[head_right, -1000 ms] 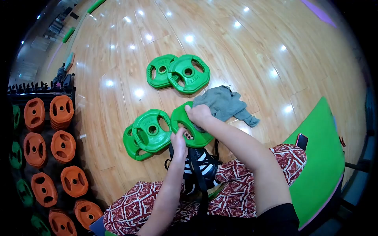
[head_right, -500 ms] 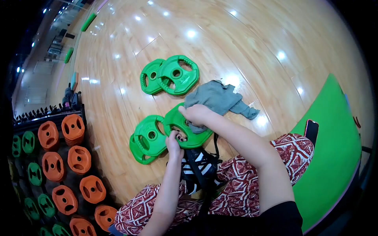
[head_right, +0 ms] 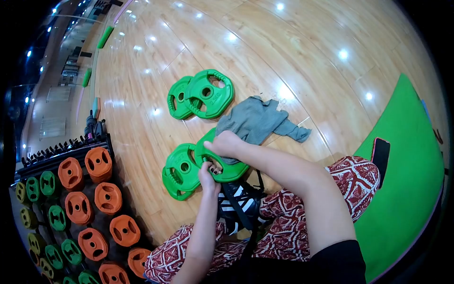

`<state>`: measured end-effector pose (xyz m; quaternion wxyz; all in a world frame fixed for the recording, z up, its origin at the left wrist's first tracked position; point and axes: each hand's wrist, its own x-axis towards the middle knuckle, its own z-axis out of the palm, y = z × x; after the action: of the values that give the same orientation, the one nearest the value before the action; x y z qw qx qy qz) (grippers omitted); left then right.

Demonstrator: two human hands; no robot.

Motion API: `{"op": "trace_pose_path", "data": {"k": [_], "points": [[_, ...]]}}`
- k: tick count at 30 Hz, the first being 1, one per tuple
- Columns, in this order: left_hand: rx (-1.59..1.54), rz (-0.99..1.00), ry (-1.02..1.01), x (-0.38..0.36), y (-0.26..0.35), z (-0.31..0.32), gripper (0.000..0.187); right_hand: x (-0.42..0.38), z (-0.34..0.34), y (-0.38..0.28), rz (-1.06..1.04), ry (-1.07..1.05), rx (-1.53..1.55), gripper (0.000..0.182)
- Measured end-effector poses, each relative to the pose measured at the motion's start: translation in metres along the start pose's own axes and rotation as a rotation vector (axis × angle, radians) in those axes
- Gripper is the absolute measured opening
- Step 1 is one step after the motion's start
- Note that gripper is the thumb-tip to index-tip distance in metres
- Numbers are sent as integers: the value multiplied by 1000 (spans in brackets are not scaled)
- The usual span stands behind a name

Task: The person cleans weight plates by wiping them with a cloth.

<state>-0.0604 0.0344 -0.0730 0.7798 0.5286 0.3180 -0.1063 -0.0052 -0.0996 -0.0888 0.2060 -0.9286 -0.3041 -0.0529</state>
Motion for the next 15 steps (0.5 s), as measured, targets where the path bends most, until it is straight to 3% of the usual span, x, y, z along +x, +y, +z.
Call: {"op": "trace_pose_path", "data": {"k": [7, 10, 13, 15], "points": [[41, 20, 16, -3, 3, 3, 7, -11, -7, 4, -132, 57, 42, 10], [44, 25, 0, -5, 3, 4, 11, -18, -6, 4, -98, -55, 23, 13], [42, 32, -2, -6, 2, 6, 14, -26, -1, 2, 19, 80, 174, 14], [28, 42, 4, -5, 2, 6, 13, -31, -2, -5, 375, 63, 257, 12]]}}
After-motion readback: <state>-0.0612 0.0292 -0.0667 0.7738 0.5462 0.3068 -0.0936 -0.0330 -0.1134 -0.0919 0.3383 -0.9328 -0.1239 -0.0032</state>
